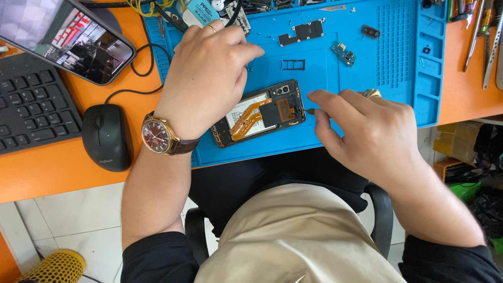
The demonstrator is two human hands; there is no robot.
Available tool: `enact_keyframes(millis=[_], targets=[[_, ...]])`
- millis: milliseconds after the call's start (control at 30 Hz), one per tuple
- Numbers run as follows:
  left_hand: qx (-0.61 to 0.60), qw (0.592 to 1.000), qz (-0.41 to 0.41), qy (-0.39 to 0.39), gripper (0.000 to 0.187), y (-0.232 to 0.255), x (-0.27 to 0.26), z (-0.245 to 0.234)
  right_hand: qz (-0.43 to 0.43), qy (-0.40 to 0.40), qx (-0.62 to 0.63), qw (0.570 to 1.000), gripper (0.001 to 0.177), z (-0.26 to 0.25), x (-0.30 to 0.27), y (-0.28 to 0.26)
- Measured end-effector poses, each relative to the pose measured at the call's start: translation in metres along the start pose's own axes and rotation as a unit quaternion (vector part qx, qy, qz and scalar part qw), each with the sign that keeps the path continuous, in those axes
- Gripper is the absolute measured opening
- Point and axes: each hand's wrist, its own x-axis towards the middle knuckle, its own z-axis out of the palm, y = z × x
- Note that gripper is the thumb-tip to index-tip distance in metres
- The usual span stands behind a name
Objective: The person uses a screwdriver to remove screws from a disassembled smartphone placed on a blue mat. They then use a prying tool to lift and disconnect internal components, including a ribbon cable and a small metal bracket, placing the removed parts on the mat.
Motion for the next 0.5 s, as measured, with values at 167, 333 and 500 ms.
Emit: enact_keyframes(millis=[167,333,500], targets=[[-0.007,1.000,-0.018,-0.014,0.026,-0.002,-0.004,0.002,-0.017,-0.062,-0.080,0.995,0.016,-0.013,0.003,-0.003],[-0.007,0.999,-0.032,-0.033,0.028,-0.002,-0.007,0.000,-0.059,-0.114,-0.060,0.990,0.046,-0.024,0.015,-0.009],[0.060,0.996,-0.057,0.019,0.025,0.000,-0.002,0.003,0.012,-0.099,-0.047,0.994,0.028,-0.019,0.007,-0.006]])
